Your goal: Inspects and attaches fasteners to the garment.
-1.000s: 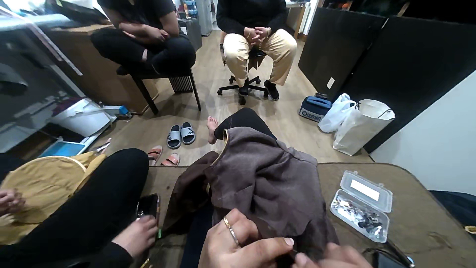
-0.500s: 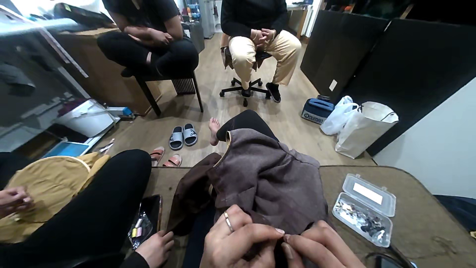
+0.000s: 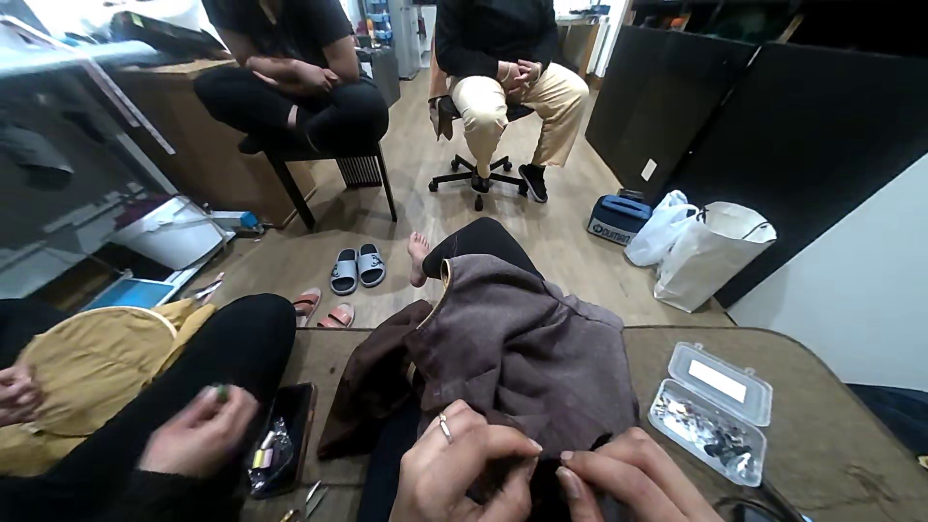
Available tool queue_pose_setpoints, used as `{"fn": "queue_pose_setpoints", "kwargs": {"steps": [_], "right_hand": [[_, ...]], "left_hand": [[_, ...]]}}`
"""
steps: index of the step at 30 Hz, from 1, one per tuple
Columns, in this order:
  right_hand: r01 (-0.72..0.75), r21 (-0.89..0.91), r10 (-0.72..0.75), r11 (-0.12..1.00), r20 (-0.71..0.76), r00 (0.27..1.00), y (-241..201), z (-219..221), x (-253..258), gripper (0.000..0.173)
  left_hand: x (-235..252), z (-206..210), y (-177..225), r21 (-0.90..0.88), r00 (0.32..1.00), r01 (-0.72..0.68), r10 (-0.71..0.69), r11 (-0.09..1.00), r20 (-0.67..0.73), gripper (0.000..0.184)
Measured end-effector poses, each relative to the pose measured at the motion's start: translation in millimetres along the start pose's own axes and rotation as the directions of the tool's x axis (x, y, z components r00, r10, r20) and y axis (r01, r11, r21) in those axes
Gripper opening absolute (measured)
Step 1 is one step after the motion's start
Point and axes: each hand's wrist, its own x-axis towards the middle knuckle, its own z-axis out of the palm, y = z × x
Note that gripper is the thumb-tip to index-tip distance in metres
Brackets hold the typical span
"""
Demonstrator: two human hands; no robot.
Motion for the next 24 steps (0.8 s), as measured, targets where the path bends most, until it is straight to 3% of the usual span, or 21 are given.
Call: {"fn": "queue_pose_setpoints", "kwargs": {"steps": [3,8,13,17,21,24], "right_hand": [[0.016,0.007,-0.016,1.0,0.01,1.0,0.0,-1.4,-1.4,0.009],[0.21,0.015,-0.21,0.978,0.053,0.976,-4.3,-8.2,-4.2,0.01],[0.027,-0.097,-0.026,0.995,0.009,1.0,5.2,-8.7,2.1,0.008],[0.141,0.029,-0.142,0.99,0.041,0.989,-3.9,-3.7,-7.3,0.009],[0.011,-0.088,-0.013,0.996,-0.018,1.0,0.7,-6.4,0.6,0.008],[0.083,-0.031,-0.082,0.996,0.031,0.996,-6.3,-2.3,-5.4,0.01]], "left_hand": [[-0.4,1.3,1.5,-0.017,1.0,0.023,-0.023,1.0,-0.002,0.01],[-1.9,1.8,-0.6,0.054,0.999,-0.039,0.038,0.998,0.02,0.01],[-1.4,-0.4,1.2,0.071,0.994,-0.072,0.066,0.995,0.085,0.009],[-2.1,-1.6,-1.7,0.077,0.991,-0.08,0.071,0.994,0.11,0.009],[-0.9,-3.8,0.7,0.087,0.991,-0.07,0.06,0.994,0.117,0.01],[-0.8,-2.6,-1.0,0.088,0.991,-0.078,0.067,0.993,0.114,0.01]]}}
